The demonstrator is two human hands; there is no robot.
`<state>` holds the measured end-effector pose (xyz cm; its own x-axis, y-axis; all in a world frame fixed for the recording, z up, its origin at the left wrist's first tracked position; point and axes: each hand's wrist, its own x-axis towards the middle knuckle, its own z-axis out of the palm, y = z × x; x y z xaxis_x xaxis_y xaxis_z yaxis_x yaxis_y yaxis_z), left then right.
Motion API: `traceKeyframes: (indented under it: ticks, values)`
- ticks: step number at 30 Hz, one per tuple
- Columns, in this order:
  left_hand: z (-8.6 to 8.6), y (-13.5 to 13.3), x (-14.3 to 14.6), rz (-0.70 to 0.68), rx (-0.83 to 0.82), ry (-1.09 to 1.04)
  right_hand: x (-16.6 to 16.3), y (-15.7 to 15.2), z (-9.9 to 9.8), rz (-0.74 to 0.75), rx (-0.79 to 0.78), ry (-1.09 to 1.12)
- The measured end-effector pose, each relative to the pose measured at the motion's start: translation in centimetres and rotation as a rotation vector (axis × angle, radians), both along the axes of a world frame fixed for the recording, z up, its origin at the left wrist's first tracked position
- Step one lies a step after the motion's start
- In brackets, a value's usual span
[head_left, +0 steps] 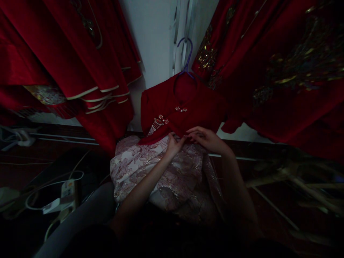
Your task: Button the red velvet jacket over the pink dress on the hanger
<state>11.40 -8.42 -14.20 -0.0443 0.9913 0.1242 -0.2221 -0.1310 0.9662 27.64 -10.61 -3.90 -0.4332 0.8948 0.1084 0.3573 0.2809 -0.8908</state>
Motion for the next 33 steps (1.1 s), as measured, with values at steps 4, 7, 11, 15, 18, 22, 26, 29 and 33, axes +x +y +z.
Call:
traceKeyframes:
  ticks: [4,7,11,15,18,22,26,29,33]
  values:
    - [-1.4,-0.1,0.6,0.026,0.069,-0.015,-0.1,0.1,-0.7,-0.006,0.033,-0.113]
    - [-2.3,0.0,0.1,0.113,0.058,0.034,0.1,-0.1,-1.0,0.010,0.044,-0.224]
    - [-2.5,-0.1,-0.5,0.161,-0.007,-0.042,-0.1,-0.2,-1.2,0.002,0.089,-0.277]
    - [-1.7,-0.6,-0.8,0.189,0.011,-0.128,-0.7,0.3,-1.8,-0.032,0.136,-0.386]
    - [-1.2,-0.9,-1.0,0.228,0.168,0.054,-1.2,0.5,-2.0,-0.042,0.199,-0.431]
    - [-1.6,-0.7,-1.1,0.315,0.237,0.296,-1.7,0.2,-1.9,-0.008,0.133,-0.469]
    - [-2.5,-0.3,-1.0,0.336,0.232,0.195,-2.1,0.0,-2.7,0.029,0.102,-0.508]
    - [-2.8,-0.3,-1.0,0.324,0.201,0.138,-2.5,0.1,-3.9,-0.006,0.188,-0.558]
    - [-2.5,-0.7,-1.4,0.433,0.235,0.286,-3.2,0.2,-4.9,-0.079,0.188,-0.703]
